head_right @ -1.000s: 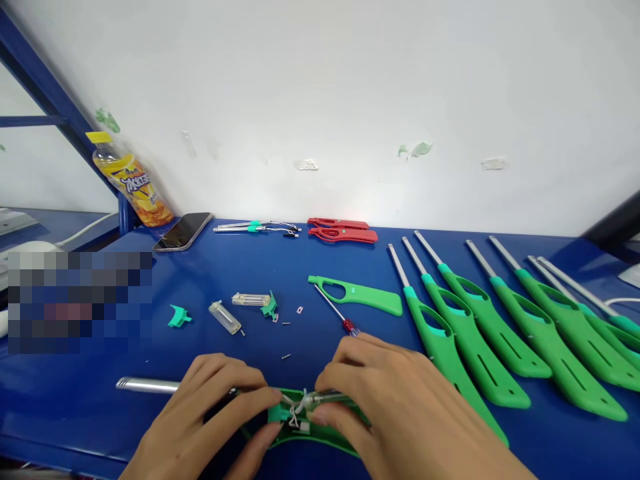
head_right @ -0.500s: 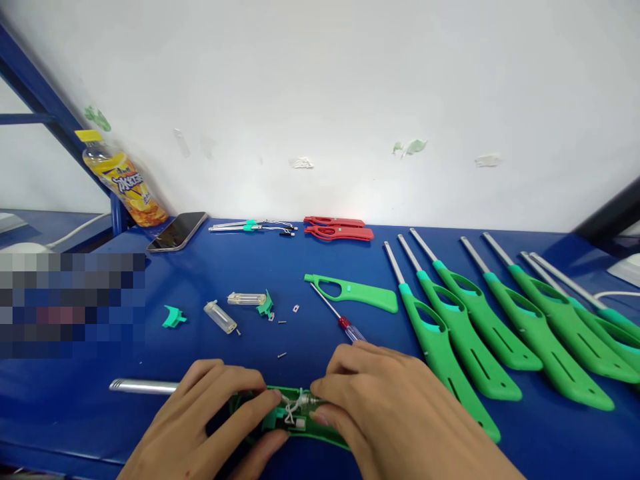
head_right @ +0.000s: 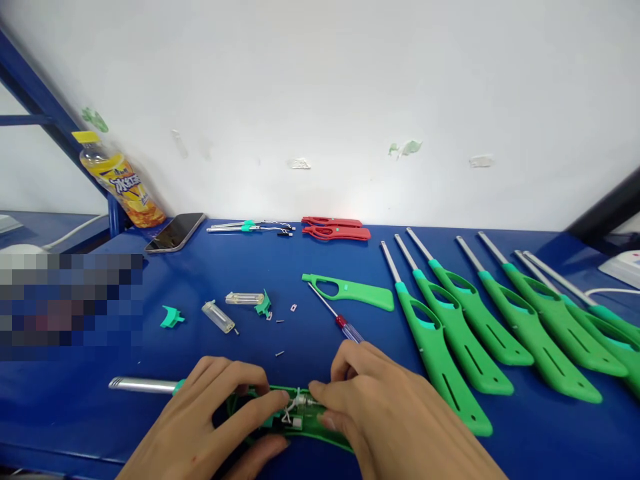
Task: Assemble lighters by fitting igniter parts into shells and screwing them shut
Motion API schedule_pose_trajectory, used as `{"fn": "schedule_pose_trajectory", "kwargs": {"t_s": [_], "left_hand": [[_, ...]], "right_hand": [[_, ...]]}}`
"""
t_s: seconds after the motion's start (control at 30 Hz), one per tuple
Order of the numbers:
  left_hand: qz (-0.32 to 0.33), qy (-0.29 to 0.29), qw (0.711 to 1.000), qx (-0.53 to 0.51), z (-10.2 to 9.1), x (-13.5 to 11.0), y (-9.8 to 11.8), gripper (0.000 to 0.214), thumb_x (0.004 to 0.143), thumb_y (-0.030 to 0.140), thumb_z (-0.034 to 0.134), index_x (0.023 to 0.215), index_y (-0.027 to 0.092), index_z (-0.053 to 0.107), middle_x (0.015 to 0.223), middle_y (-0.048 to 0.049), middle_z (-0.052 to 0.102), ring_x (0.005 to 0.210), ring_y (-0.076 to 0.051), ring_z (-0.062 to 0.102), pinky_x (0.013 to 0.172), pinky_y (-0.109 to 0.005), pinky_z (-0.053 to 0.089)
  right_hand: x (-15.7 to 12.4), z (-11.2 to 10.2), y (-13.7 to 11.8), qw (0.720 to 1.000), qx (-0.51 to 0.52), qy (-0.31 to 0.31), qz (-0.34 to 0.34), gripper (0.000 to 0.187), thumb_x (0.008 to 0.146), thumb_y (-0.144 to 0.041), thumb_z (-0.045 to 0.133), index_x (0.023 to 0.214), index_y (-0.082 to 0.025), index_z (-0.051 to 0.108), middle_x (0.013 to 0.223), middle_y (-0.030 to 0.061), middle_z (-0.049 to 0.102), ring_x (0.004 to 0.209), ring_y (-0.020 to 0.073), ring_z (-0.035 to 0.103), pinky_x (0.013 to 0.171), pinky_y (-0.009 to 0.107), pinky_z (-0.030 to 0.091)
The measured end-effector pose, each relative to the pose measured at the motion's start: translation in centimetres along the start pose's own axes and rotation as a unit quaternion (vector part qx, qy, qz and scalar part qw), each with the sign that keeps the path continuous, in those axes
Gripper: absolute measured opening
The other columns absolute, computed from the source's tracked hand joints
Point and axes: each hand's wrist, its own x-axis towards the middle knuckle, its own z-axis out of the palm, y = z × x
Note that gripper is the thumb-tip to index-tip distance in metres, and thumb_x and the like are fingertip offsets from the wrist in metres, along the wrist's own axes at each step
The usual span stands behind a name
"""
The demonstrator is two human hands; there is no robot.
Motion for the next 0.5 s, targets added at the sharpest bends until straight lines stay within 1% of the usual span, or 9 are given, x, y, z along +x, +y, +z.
{"fn": "schedule_pose_trajectory", "kwargs": {"t_s": [0.07,0.17,0.27,0.43,0.5], "left_hand": [[0.001,-0.006,1.000,0.002,0.01,0.03,-0.05,0.015,0.110,0.027,0.056,0.113,0.023,0.070,0.096,-0.0046,0.070,0.075,-0.022,0.061,0.068,-0.035,0.048],[0.004,-0.012,1.000,0.001,0.01,0.15,-0.04,0.017,0.111,0.029,0.055,0.111,0.024,0.071,0.097,-0.0040,0.071,0.075,-0.021,0.060,0.068,-0.035,0.048],[0.007,0.000,1.000,-0.001,-0.04,0.29,0.00,0.020,0.112,0.028,0.053,0.110,0.025,0.072,0.096,-0.0033,0.071,0.075,-0.020,0.059,0.068,-0.034,0.047],[0.004,-0.004,1.000,-0.005,-0.13,0.21,-0.04,0.019,0.112,0.029,0.054,0.108,0.025,0.072,0.095,-0.0023,0.071,0.075,-0.020,0.060,0.069,-0.034,0.047],[0.006,-0.008,1.000,-0.002,-0.12,0.07,-0.12,0.018,0.112,0.028,0.054,0.108,0.025,0.072,0.096,-0.0026,0.071,0.076,-0.020,0.060,0.070,-0.034,0.047]], "right_hand": [[-0.03,-0.07,0.02,1.000,0.005,-0.003,0.001,0.033,0.092,-0.005,0.070,0.094,-0.036,0.079,0.093,-0.0033,0.067,0.074,0.0145,0.073,0.062,0.025,0.056],[0.01,-0.15,0.21,1.000,0.012,0.008,-0.002,0.028,0.092,-0.006,0.072,0.089,-0.033,0.079,0.093,-0.0029,0.069,0.075,0.0147,0.074,0.060,0.024,0.055],[0.12,-0.08,0.36,1.000,0.016,0.025,-0.009,0.028,0.092,-0.006,0.072,0.084,-0.032,0.078,0.091,-0.0032,0.069,0.073,0.0139,0.074,0.058,0.023,0.054],[0.05,0.07,0.19,0.999,0.014,0.048,-0.012,0.029,0.089,-0.006,0.073,0.084,-0.033,0.079,0.087,-0.0041,0.070,0.071,0.0137,0.074,0.058,0.022,0.057],[-0.11,-0.20,0.22,0.998,0.005,0.064,-0.025,0.028,0.091,-0.009,0.073,0.088,-0.035,0.081,0.087,-0.0046,0.074,0.071,0.0140,0.075,0.059,0.022,0.059]]}}
